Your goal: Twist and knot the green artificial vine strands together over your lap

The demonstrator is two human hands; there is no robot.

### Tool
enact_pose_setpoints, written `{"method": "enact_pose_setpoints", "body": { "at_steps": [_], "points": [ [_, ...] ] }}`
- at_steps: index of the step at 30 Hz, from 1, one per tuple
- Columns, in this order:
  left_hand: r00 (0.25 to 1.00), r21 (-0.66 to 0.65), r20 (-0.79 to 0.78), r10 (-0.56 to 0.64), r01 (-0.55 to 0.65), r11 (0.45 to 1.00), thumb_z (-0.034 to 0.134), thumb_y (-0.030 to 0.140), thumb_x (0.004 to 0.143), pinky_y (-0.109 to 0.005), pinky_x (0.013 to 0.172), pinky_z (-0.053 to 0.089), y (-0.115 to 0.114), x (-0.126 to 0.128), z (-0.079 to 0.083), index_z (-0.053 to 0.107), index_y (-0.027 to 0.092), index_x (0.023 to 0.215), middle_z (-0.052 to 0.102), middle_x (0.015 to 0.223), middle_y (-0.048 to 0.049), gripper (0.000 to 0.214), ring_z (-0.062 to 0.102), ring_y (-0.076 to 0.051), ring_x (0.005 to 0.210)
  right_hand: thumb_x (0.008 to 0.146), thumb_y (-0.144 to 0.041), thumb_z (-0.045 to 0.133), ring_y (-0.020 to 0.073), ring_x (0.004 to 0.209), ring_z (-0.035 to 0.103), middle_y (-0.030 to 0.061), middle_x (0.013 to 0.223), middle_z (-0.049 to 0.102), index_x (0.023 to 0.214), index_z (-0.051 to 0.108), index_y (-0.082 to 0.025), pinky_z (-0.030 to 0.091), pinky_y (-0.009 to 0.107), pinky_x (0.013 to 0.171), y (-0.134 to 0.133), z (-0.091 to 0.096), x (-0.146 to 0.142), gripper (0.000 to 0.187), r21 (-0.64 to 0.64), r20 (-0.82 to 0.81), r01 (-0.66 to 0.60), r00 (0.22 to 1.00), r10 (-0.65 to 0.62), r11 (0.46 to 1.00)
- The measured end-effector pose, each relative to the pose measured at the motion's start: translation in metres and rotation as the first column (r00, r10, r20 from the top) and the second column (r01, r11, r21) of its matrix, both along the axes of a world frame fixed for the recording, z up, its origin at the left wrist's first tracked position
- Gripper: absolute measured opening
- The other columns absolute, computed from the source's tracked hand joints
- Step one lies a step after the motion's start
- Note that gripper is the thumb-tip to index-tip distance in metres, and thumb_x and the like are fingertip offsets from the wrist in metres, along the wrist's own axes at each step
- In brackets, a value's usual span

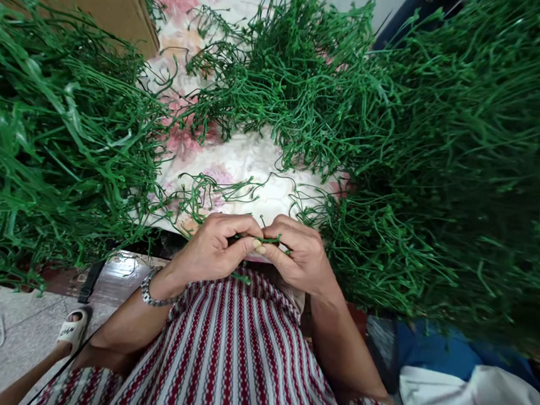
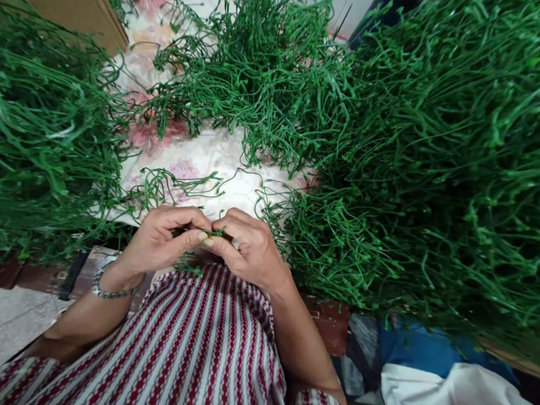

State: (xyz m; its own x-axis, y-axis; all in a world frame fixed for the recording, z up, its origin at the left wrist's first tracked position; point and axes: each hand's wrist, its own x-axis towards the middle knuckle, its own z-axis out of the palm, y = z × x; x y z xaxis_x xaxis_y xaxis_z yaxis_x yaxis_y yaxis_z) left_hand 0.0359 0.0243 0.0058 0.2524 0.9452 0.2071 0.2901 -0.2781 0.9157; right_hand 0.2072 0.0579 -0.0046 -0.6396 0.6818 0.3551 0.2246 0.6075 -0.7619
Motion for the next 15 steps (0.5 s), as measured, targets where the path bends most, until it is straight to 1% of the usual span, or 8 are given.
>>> {"method": "enact_pose_setpoints", "body": {
  "at_steps": [3,6,8,10,11,13,15],
  "points": [
    [0.997,-0.009,-0.069,-0.026,0.026,1.0,0.051,0.016,0.078,-0.019,0.048,0.032,0.0,-0.001,0.001,0.055,0.015,0.068,0.052,0.055,0.0035,0.012,0.044,-0.007,0.049,0.086,-0.03,0.05,0.0105,0.058,0.047,0.0003,0.063,0.05,0.076,0.058,-0.015,0.035,0.023,0.054,0.001,0.001,0.003,0.02,0.031,0.054,-0.023,0.998,0.021,0.999],
    [0.981,-0.023,-0.183,-0.07,0.067,0.997,0.047,0.018,0.081,-0.019,0.048,0.029,0.0,-0.003,0.001,0.052,0.015,0.064,0.044,0.052,0.0049,0.018,0.038,-0.007,0.048,0.087,-0.033,0.047,0.0115,0.058,0.045,0.0007,0.062,0.048,0.072,0.056,-0.015,0.033,0.024,0.054,0.002,0.005,0.007,0.024,0.089,0.177,-0.062,0.983,0.045,0.994],
    [0.974,-0.048,-0.175,-0.142,0.135,0.99,0.046,0.017,0.082,-0.019,0.048,0.028,0.001,-0.005,0.002,0.051,0.015,0.062,0.041,0.052,0.005,0.02,0.037,-0.006,0.049,0.088,-0.032,0.046,0.0114,0.058,0.043,0.0001,0.062,0.047,0.069,0.053,-0.016,0.032,0.024,0.054,0.003,0.008,0.008,0.025,0.058,0.205,-0.133,0.971,0.119,0.989],
    [0.969,-0.077,-0.054,-0.241,0.236,0.969,0.048,0.017,0.082,-0.019,0.047,0.028,0.001,-0.008,0.002,0.05,0.015,0.062,0.039,0.051,0.0053,0.02,0.035,-0.006,0.047,0.088,-0.031,0.045,0.0105,0.057,0.042,-0.0011,0.061,0.043,0.067,0.049,-0.017,0.032,0.023,0.054,0.003,0.011,0.007,0.026,-0.041,0.138,-0.239,0.96,0.243,0.97],
    [0.958,-0.088,0.03,-0.286,0.288,0.954,0.049,0.018,0.081,-0.019,0.046,0.027,0.001,-0.009,0.002,0.049,0.015,0.061,0.037,0.05,0.0056,0.02,0.033,-0.005,0.046,0.088,-0.03,0.045,0.0101,0.057,0.042,-0.0017,0.061,0.042,0.066,0.048,-0.017,0.032,0.023,0.054,0.004,0.012,0.007,0.026,-0.1,0.077,-0.299,0.949,0.307,0.949],
    [0.922,-0.111,0.185,-0.34,0.364,0.925,0.051,0.021,0.081,-0.019,0.044,0.025,0.001,-0.01,0.002,0.049,0.015,0.06,0.034,0.048,0.0061,0.022,0.029,-0.005,0.044,0.087,-0.028,0.046,0.0096,0.057,0.042,-0.002,0.061,0.042,0.066,0.047,-0.017,0.033,0.022,0.054,0.005,0.011,0.004,0.024,-0.209,-0.065,-0.406,0.913,0.402,0.89],
    [0.888,-0.144,0.294,-0.353,0.406,0.902,0.052,0.023,0.081,-0.021,0.043,0.024,0.0,-0.012,0.0,0.049,0.015,0.06,0.032,0.047,0.0058,0.023,0.027,-0.005,0.043,0.086,-0.026,0.048,0.0097,0.057,0.044,-0.0014,0.061,0.044,0.067,0.049,-0.017,0.034,0.022,0.055,0.005,0.009,0.002,0.021,-0.298,-0.188,-0.474,0.88,0.436,0.829]
  ]
}}
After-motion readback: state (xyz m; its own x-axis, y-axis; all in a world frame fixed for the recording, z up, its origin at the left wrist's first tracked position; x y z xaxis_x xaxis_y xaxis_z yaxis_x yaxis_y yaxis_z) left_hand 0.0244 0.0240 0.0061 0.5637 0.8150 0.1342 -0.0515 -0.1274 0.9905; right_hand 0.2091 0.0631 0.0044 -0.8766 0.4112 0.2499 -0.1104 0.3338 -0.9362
